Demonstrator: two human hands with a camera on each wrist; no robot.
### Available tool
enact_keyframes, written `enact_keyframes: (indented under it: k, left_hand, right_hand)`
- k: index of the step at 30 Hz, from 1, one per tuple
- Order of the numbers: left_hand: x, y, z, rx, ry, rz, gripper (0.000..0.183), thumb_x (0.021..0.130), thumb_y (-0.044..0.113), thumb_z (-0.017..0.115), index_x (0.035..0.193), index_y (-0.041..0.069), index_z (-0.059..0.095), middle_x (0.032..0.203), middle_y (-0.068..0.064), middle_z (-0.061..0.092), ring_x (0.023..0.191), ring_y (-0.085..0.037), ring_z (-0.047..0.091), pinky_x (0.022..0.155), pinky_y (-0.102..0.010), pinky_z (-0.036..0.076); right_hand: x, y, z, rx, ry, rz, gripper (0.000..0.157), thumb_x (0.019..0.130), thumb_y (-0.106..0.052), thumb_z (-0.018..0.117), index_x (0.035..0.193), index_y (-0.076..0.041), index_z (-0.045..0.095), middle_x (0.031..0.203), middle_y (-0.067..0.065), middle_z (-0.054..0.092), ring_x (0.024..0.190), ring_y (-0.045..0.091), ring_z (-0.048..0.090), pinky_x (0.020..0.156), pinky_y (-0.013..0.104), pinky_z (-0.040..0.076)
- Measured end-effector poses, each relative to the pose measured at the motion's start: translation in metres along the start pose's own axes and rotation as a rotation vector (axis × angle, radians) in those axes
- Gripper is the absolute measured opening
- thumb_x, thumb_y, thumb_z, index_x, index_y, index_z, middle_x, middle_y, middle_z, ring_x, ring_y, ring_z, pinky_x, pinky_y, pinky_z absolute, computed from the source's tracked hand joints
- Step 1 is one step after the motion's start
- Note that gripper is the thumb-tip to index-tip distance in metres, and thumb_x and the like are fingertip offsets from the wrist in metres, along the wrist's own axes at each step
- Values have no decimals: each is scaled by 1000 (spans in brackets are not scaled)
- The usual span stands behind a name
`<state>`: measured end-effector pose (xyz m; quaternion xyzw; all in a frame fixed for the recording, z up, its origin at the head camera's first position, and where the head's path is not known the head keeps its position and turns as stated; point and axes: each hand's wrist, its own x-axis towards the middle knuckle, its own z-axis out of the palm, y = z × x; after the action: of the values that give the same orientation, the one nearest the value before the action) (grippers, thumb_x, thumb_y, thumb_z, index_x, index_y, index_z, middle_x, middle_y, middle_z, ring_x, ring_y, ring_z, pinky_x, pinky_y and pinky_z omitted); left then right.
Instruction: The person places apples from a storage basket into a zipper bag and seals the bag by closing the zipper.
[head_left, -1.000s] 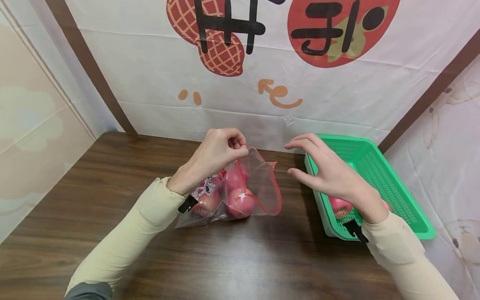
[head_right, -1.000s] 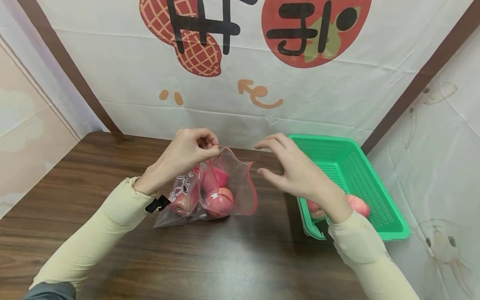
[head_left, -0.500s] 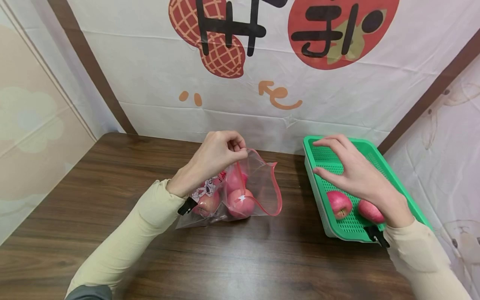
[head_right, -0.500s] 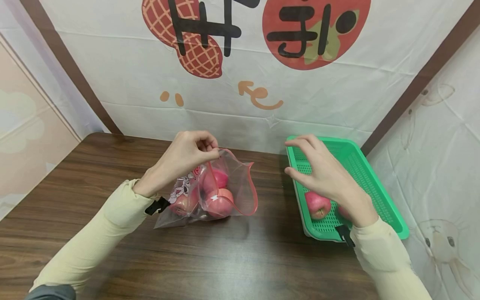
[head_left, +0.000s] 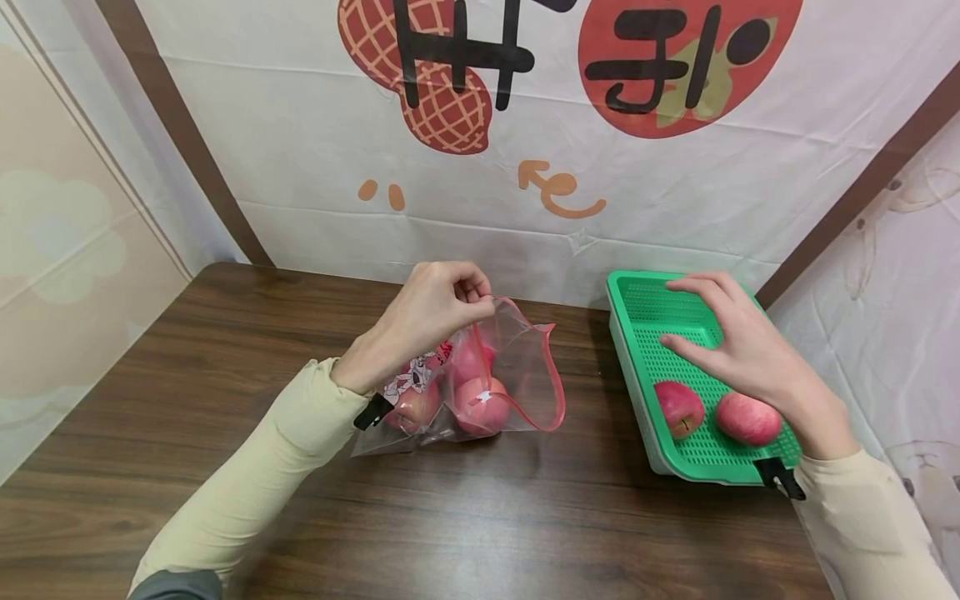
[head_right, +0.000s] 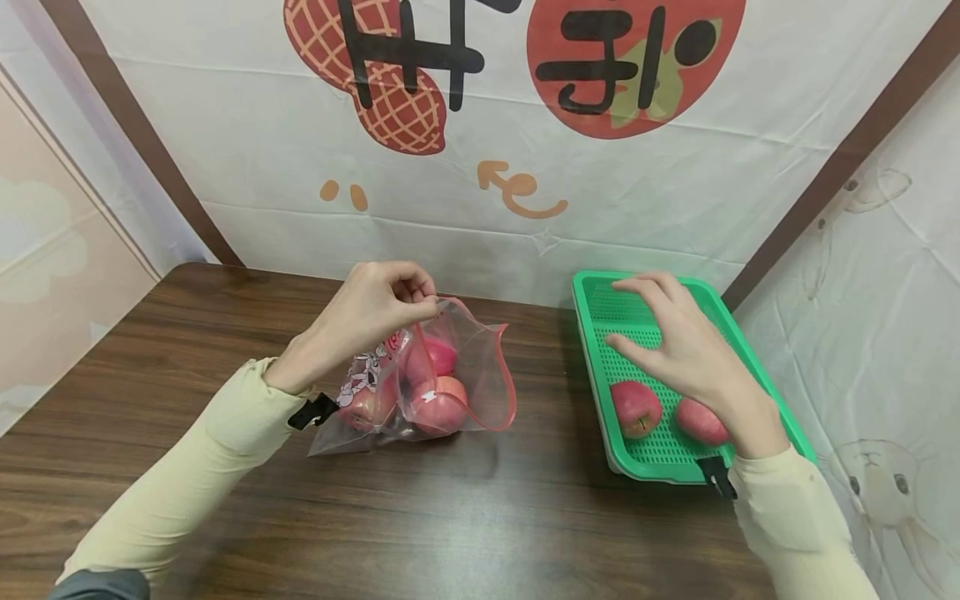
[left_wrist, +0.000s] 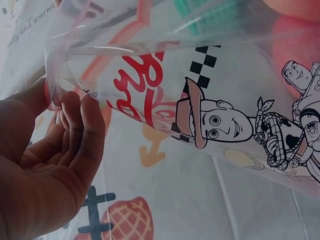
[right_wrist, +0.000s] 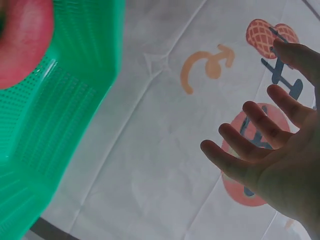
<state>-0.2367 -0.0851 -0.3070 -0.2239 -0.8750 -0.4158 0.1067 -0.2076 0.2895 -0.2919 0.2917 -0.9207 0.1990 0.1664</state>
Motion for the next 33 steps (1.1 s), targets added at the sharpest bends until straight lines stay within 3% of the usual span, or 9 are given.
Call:
enact_keyframes:
  k: [12, 18, 22, 33]
  left_hand:
    - [-1, -1, 1, -9, -14, 0, 4, 77, 15, 63, 77, 17, 67, 70, 3, 62, 64, -10, 55, 59, -25, 45]
    - [-1, -1, 1, -8, -13, 1, 5, 77, 15, 63, 76, 17, 67, 70, 4, 62, 64, -10, 55, 58, -25, 45]
    - [-1, -1, 1, -8, -18, 0, 4, 78, 16, 63, 76, 17, 67, 70, 4, 62, 64, -9, 55, 58, -25, 45]
    - [1, -2, 1, -10, -22, 2, 4, 79, 17, 64, 77, 17, 67, 70, 3, 62, 63, -10, 55, 58, -25, 45]
  right_hand:
    - [-17, 19, 8, -32, -82, 102, 66, 81, -22, 80, 140, -14, 50, 136, 9, 48, 124, 23, 45, 92, 12, 33]
    - [-22, 26, 11, -42, -114, 140, 69, 82, -25, 80, 142, -13, 48, 137, 12, 46, 124, 27, 44, 92, 38, 44]
    - [-27, 31, 13, -16, -144, 167, 70, 82, -26, 80, 143, -12, 47, 137, 14, 45, 124, 29, 44, 92, 54, 45]
    - [-36, 42, 29, -7, -197, 147, 69, 84, -29, 78, 142, -8, 46, 133, 16, 46, 121, 33, 46, 92, 59, 45]
